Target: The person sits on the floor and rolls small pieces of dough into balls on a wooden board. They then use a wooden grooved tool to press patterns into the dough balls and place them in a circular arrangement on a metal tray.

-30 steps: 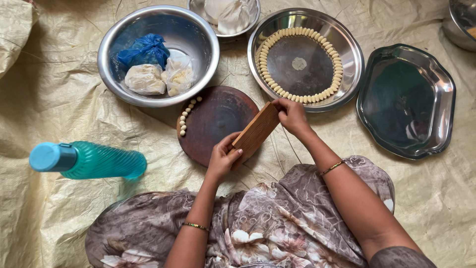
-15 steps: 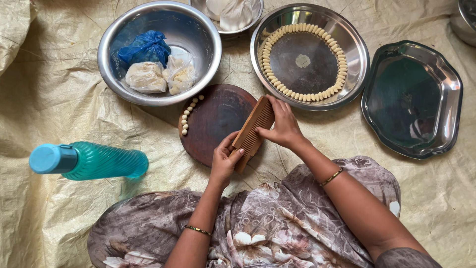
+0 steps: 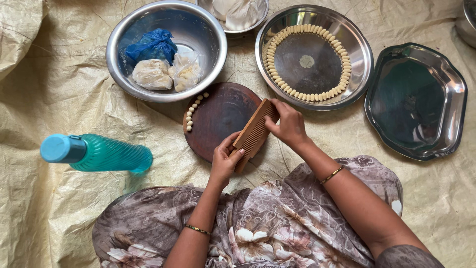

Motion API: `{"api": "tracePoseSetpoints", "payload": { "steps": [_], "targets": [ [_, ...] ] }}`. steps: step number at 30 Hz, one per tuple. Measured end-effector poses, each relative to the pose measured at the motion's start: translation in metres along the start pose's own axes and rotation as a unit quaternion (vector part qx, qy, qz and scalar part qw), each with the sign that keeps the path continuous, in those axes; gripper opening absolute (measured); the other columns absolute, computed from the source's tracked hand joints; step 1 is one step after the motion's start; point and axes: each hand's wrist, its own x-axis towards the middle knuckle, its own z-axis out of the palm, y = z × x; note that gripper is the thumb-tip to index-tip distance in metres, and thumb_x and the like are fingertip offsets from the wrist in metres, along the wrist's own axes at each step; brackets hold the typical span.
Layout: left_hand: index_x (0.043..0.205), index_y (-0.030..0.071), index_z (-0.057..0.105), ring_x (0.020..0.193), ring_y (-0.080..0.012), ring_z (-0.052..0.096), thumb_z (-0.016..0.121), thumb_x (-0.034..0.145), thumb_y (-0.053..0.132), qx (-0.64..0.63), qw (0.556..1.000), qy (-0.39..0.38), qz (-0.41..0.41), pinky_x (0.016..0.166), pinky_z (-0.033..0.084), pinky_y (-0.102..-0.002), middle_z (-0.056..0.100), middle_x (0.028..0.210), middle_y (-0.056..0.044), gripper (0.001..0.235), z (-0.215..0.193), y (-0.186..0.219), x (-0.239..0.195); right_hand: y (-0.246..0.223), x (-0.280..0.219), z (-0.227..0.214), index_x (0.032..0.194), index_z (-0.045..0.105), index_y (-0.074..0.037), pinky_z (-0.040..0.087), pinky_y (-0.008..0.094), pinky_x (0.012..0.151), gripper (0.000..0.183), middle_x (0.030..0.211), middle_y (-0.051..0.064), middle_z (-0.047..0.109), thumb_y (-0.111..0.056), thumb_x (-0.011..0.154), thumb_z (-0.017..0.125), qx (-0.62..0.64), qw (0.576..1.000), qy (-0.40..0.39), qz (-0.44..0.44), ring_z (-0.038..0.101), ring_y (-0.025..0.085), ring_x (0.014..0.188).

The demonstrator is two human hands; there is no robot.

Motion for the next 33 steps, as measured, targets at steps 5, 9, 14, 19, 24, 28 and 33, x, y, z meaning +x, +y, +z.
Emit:
{"api": "tracePoseSetpoints", "payload": {
  "steps": [5, 9, 14, 19, 24, 28, 33],
  "targets": [
    [0.137, 0.001, 0.06, 0.105, -0.0167, 0.071, 0.068, 0.085, -0.005, 0.001, 1.0, 0.005, 0.006, 0.092, 0.059, -0.031, 0.074, 0.118, -0.013, 0.053, -0.004, -0.001, -0.001, -0.006, -0.003, 0.0, 0.142, 0.042, 0.016, 0.05, 0.047, 0.101, 0.091, 0.134, 0.035, 0.056, -0.03, 0.075, 0.085, -0.03, 0.996, 0.007, -0.082, 0.057, 0.044, 0.123],
    [0.137, 0.0, 0.061, 0.103, -0.0171, 0.071, 0.068, 0.085, -0.005, -0.001, 1.0, -0.001, -0.004, 0.089, 0.059, -0.031, 0.075, 0.116, -0.013, 0.053, -0.01, 0.0, -0.001, -0.004, -0.006, -0.001, 0.15, 0.047, 0.004, 0.053, 0.04, 0.11, 0.075, 0.138, 0.024, 0.062, -0.027, 0.086, 0.071, 0.013, 0.999, -0.029, -0.004, 0.063, 0.033, 0.126],
    [0.137, 0.0, 0.061, 0.102, -0.0169, 0.071, 0.068, 0.084, -0.005, 0.002, 1.0, 0.003, -0.006, 0.088, 0.059, -0.031, 0.075, 0.115, -0.014, 0.053, -0.012, 0.002, -0.001, -0.007, -0.006, 0.003, 0.144, 0.041, 0.012, 0.044, 0.048, 0.108, 0.088, 0.14, 0.031, 0.053, -0.025, 0.077, 0.085, -0.026, 0.996, 0.012, -0.09, 0.053, 0.042, 0.13],
    [0.137, 0.0, 0.061, 0.102, -0.0161, 0.07, 0.068, 0.085, -0.004, 0.001, 1.0, -0.004, -0.009, 0.089, 0.058, -0.031, 0.074, 0.115, -0.013, 0.053, -0.013, 0.001, -0.003, -0.012, -0.007, 0.004, 0.149, 0.046, 0.002, 0.056, 0.038, 0.107, 0.071, 0.134, 0.021, 0.063, -0.023, 0.088, 0.073, 0.024, 0.998, -0.049, 0.018, 0.067, 0.03, 0.118],
    [0.136, 0.002, 0.061, 0.102, -0.0167, 0.071, 0.068, 0.084, -0.004, 0.02, 1.0, 0.008, -0.022, 0.09, 0.059, -0.032, 0.075, 0.113, -0.013, 0.053, -0.011, 0.001, -0.002, -0.009, -0.007, 0.005, 0.144, 0.048, 0.006, 0.058, 0.038, 0.099, 0.073, 0.125, 0.023, 0.065, -0.023, 0.082, 0.077, 0.031, 0.999, -0.013, -0.001, 0.067, 0.032, 0.112],
    [0.136, 0.002, 0.062, 0.101, -0.0182, 0.071, 0.067, 0.084, -0.005, 0.006, 1.0, 0.005, -0.02, 0.09, 0.058, -0.034, 0.075, 0.114, -0.014, 0.052, -0.012, -0.001, -0.004, -0.004, -0.008, 0.014, 0.139, 0.043, 0.013, 0.054, 0.045, 0.094, 0.09, 0.12, 0.029, 0.062, -0.028, 0.071, 0.087, -0.002, 0.999, -0.007, -0.041, 0.063, 0.039, 0.111],
    [0.136, 0.003, 0.061, 0.102, -0.0172, 0.072, 0.068, 0.083, -0.005, 0.018, 0.999, 0.013, -0.028, 0.09, 0.059, -0.031, 0.075, 0.114, -0.013, 0.053, -0.011, 0.0, -0.002, 0.002, -0.007, 0.018, 0.141, 0.046, 0.008, 0.055, 0.043, 0.1, 0.077, 0.128, 0.026, 0.063, -0.026, 0.081, 0.08, 0.023, 0.999, -0.014, -0.018, 0.065, 0.035, 0.115]
  ]
}}
